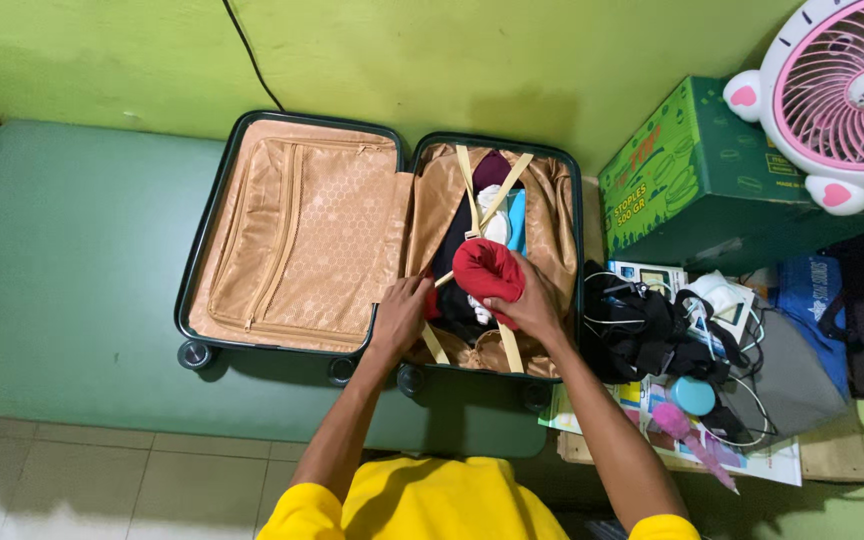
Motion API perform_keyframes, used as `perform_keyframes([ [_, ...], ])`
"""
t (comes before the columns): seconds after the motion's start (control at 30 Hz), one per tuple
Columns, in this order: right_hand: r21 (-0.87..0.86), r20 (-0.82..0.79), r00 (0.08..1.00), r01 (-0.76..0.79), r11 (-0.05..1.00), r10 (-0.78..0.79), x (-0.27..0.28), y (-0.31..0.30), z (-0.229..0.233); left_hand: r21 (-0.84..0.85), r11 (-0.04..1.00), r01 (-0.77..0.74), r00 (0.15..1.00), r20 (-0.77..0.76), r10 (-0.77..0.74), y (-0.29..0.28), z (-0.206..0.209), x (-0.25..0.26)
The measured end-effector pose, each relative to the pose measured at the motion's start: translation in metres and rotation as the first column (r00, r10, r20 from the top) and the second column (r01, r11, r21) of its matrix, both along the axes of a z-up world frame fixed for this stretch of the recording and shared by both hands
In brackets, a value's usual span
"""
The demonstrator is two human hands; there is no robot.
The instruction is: The person packs a suitcase with clothes, then folds a piece of blue patterned fabric by hand on a green bench next to a pile of clothing.
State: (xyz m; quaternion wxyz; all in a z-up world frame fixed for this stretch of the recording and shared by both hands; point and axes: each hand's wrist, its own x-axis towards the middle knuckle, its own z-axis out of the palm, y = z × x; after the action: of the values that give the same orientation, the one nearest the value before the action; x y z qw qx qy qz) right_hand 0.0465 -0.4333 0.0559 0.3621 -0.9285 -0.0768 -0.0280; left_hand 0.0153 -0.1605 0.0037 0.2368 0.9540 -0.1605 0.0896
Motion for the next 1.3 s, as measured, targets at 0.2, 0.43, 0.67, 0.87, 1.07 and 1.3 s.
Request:
perform_keyframes([
  [0.2, -0.048, 0.044, 0.999, -0.021, 0.999, 0.024, -0.011, 0.011, 0.014, 0.153, 0.984, -0.096, 0.987, 0.143, 0.074, 0.000, 0.013, -0.018],
  [0.43, -0.222, 0.149, 0.985, -0.056, 0.973, 0.091, -0.026, 0.016, 0.027, 0.172, 0.971, -0.167, 0.972, 0.192, 0.134, -0.005, 0.029, -0.022],
  [0.67, -0.388, 0.218, 0.955, -0.103, 0.916, 0.200, -0.046, 0.027, 0.034, 0.205, 0.956, -0.208, 0.977, 0.098, 0.192, -0.003, 0.013, -0.020],
  [0.87, -0.539, 0.286, 0.902, -0.127, 0.833, 0.323, -0.060, 0.029, 0.029, 0.291, 0.942, -0.164, 0.986, 0.037, 0.160, -0.004, 0.004, -0.024],
  [1.07, -0.544, 0.250, 0.868, -0.240, 0.804, 0.428, -0.065, 0.022, 0.015, 0.215, 0.966, -0.145, 0.983, -0.081, 0.166, 0.000, 0.011, -0.022],
  [1.3, -0.432, 0.108, 0.910, -0.320, 0.844, 0.400, -0.067, 0.028, 0.032, 0.086, 0.989, -0.117, 0.993, 0.026, 0.115, 0.004, 0.020, -0.033],
])
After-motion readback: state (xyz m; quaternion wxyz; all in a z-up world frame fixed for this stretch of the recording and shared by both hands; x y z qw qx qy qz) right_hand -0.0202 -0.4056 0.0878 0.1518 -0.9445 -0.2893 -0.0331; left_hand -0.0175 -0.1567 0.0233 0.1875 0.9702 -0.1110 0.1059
